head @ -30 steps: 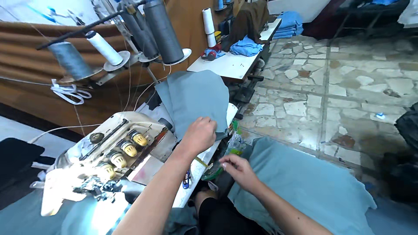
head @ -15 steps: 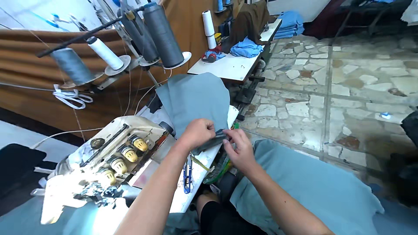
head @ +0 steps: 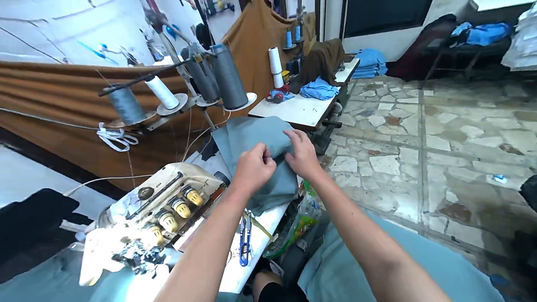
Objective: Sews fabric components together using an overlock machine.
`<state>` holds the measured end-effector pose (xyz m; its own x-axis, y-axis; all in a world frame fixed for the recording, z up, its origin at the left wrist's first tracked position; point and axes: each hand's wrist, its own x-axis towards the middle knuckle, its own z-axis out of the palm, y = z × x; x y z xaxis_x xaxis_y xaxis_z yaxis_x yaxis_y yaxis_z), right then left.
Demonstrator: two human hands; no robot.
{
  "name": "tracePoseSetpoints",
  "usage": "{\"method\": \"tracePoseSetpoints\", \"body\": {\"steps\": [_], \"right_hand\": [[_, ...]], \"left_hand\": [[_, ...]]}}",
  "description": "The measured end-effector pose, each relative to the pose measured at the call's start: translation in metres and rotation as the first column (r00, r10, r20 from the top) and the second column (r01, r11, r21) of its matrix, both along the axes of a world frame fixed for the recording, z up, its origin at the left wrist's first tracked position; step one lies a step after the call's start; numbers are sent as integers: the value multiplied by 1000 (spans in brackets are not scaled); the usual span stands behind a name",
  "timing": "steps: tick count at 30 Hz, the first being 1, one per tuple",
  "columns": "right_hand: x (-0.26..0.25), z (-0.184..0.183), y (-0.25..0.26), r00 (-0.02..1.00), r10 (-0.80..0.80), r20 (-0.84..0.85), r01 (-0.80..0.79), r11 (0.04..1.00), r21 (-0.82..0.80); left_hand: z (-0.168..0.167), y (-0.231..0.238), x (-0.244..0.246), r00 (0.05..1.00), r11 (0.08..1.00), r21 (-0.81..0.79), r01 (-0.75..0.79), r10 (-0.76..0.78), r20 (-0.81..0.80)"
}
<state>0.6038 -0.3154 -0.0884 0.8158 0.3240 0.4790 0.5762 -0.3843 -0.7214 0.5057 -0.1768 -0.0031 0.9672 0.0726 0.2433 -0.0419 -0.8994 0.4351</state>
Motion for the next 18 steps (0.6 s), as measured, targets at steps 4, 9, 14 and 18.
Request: {"method": "tracePoseSetpoints", "body": {"steps": [4,9,14,18], "right_hand": [[16,27,13,971,14,240,-11,1000,-13],[-43,16,4,868,31,496,-125,980,156],[-119,-3,-5,812,179,555,-291,949,120],[-175,-6,7,746,312,588,-465,876,126]], "left_hand": [[4,4,-18,967,996,87,-5,-17,254],[-11,18,-102,800,996,74,52,-86,593],[-41,32,-195,773,984,-155,84,34,633],[-42,32,-250,738,912,-377,163,141,659]]}}
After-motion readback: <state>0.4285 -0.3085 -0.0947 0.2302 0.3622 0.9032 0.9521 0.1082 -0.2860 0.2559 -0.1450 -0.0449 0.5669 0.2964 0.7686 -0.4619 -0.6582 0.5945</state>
